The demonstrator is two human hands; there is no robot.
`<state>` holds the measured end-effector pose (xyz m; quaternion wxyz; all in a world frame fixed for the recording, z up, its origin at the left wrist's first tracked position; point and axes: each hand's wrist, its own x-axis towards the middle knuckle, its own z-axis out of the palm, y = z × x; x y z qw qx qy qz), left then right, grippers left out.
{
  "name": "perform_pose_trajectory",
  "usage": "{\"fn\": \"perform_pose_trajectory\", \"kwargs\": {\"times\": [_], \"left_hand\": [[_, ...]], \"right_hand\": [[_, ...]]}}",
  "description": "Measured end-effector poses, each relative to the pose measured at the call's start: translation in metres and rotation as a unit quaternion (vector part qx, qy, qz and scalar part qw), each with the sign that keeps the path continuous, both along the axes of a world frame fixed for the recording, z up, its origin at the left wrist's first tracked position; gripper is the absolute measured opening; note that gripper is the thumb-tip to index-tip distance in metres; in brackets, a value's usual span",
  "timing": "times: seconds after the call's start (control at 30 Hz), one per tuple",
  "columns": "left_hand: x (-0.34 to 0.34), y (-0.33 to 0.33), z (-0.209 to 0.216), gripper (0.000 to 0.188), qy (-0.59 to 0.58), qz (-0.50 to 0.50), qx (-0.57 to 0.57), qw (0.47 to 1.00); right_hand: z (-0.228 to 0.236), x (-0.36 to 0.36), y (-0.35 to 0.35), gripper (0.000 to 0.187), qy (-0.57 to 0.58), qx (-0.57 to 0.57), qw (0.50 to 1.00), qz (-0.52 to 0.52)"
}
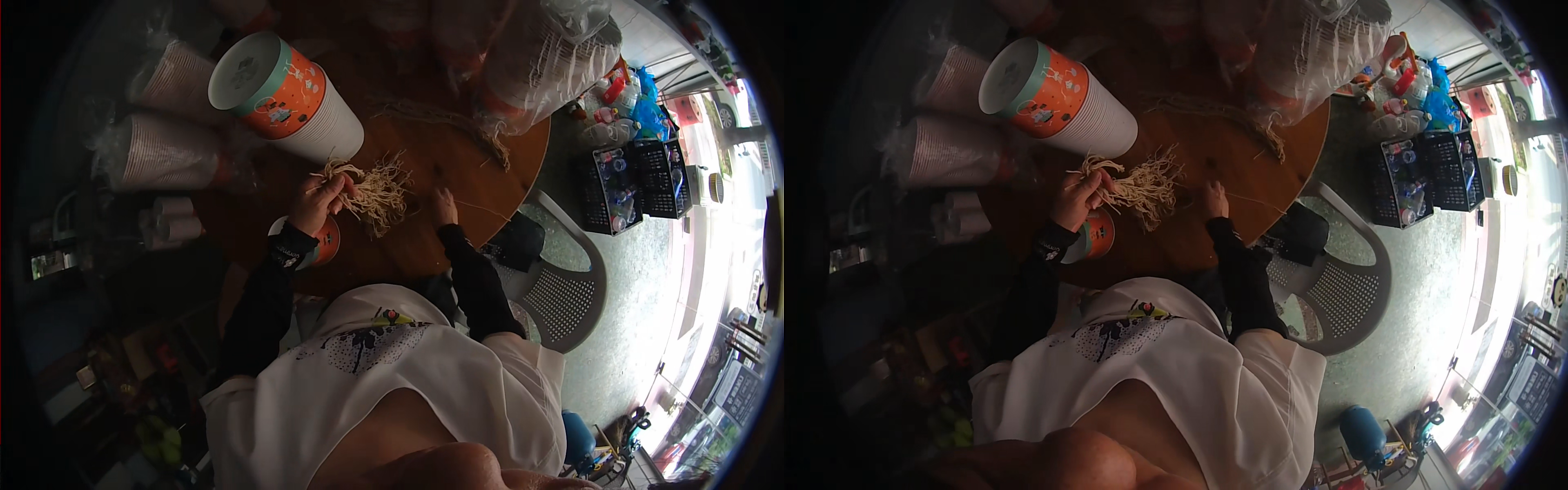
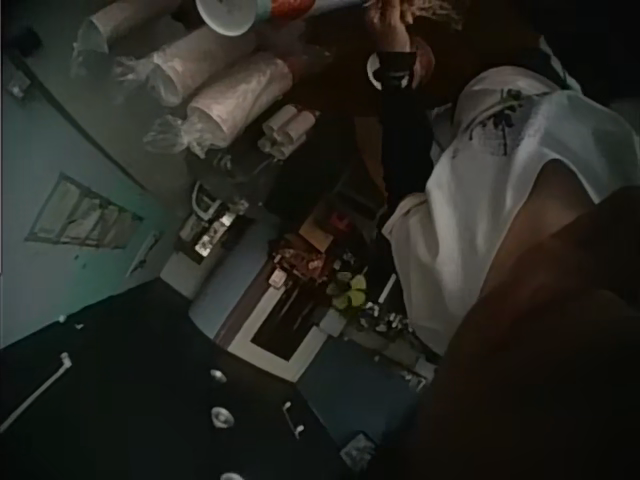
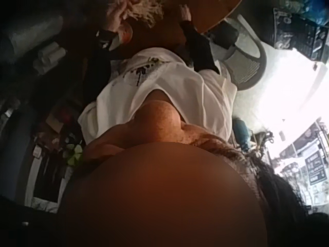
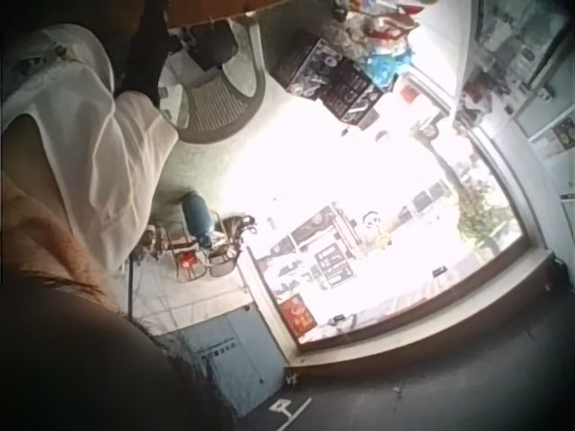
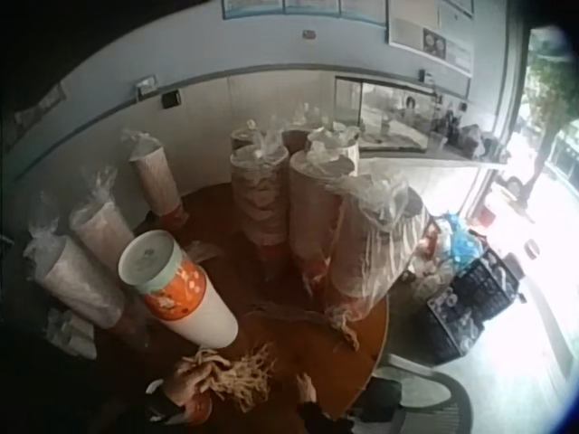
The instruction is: Sort and clean dried herbal roots at a table.
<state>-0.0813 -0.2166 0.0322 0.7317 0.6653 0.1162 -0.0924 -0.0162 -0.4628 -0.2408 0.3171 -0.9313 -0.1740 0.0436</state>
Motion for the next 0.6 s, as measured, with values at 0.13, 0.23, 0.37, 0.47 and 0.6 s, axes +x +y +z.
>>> {"fn": "perform_pose_trajectory", "kwargs": {"times": [0.13,0.23,0.37,0.47,0.6], "left_hand": [[-0.002,0.005,0.010,0.036,-0.010,0.023,-0.036,0.999],[-0.008,0.010,0.017,0.034,-0.010,0.027,-0.043,0.999],[-0.013,0.006,0.019,0.026,-0.003,0.082,-0.098,0.992],[-0.009,-0.005,0.029,0.024,-0.002,0.107,-0.124,0.986],[-0.010,-0.004,0.060,0.023,-0.019,0.082,-0.090,0.992]], "right_hand": [[0.007,-0.009,-0.002,0.018,0.032,0.048,0.995,0.081],[0.053,-0.003,0.001,0.021,0.106,0.055,0.990,0.072],[0.162,-0.018,0.060,0.024,0.060,0.215,0.964,0.143],[0.183,-0.035,0.101,0.031,0.069,0.229,0.964,0.117],[0.143,-0.026,0.115,0.042,0.072,0.186,0.978,0.066]]}}
